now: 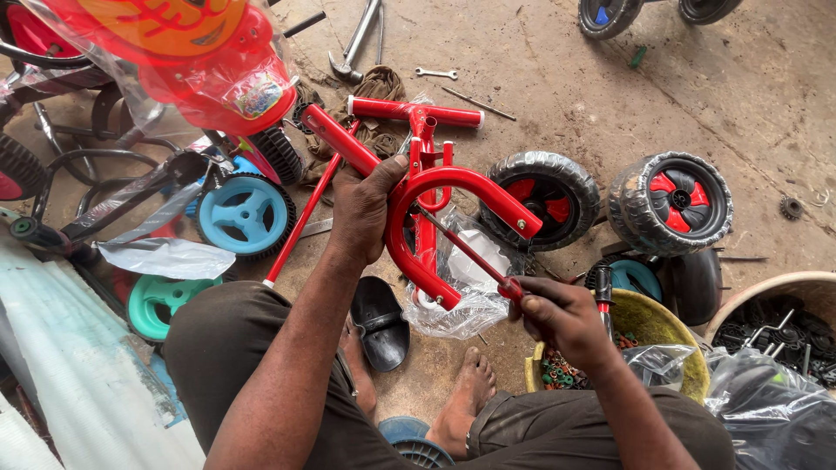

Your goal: The person assembles a child's tricycle by attaching a black plastic seat to a red metal frame. They use a screwdriver to tighten bolts and secure the seat in place.

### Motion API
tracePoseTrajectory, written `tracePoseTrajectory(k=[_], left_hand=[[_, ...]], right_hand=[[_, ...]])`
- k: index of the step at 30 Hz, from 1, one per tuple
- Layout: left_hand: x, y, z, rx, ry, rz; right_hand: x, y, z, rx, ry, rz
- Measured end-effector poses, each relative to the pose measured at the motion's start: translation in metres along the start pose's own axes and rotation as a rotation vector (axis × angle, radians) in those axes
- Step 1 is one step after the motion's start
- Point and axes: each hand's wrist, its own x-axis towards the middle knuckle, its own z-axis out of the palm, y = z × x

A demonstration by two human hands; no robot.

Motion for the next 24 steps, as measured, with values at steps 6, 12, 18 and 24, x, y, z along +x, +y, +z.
tracePoseTrajectory(k=[6,12,18,24], left_hand=[[0.0,-0.008,-0.004,0.157,-0.034,0.019],[0.001,-0.005,-0.001,0.059,-0.019,-0.008],[0.002,0.0,-0.004,0.147,-0.023,-0.036],[0.005,-0.01,-0.004,0.064,0.025,-0.044]], right_hand=[[-0.005,0.002,0.0,0.448,-0.239,0.285],[-0.001,0.021,0.021,-0.886,0.41,-0.682],[0.002,0.012,0.004,0.683,-0.313,0.264],[-0.004,0.003,0.021,-0.872,0.42,-0.658]])
